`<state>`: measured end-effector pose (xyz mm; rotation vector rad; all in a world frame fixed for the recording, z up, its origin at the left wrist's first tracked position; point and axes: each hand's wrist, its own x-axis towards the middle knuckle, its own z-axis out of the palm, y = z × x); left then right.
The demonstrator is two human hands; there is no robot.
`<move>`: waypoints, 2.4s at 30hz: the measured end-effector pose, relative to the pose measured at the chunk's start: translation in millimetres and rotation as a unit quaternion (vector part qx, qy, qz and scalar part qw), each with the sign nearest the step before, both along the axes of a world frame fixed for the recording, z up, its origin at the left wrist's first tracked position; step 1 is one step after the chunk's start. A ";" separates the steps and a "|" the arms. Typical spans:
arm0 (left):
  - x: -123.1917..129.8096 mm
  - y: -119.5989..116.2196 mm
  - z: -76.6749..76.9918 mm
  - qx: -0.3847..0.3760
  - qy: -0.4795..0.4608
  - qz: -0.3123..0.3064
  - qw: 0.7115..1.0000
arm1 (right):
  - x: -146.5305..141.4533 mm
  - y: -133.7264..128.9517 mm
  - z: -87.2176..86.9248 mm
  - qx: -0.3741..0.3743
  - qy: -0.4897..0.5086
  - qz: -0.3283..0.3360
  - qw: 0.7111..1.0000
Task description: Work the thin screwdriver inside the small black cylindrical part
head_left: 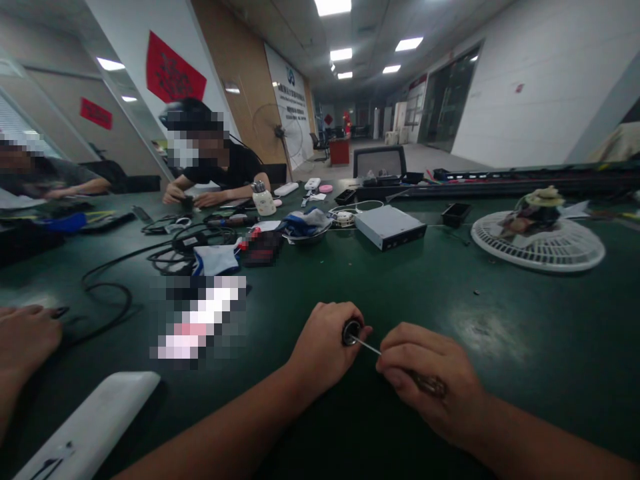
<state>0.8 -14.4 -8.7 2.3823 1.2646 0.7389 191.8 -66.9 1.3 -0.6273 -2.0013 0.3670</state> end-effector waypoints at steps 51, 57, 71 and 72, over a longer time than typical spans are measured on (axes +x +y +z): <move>-0.1 -1.1 1.0 -0.028 0.023 -0.022 0.999 | 2.2 2.9 1.4 -0.009 0.038 -0.029 0.999; 0.4 -1.0 0.4 -0.023 0.024 -0.012 0.999 | -0.1 1.0 3.6 -0.004 0.034 -0.019 0.999; -0.4 -0.4 -0.8 -0.017 0.020 -0.005 1.000 | -0.2 0.1 0.9 0.000 0.018 -0.030 0.999; -0.5 -0.4 -1.0 -0.016 0.017 -0.004 1.000 | -0.6 -0.2 1.1 0.000 0.016 -0.029 0.999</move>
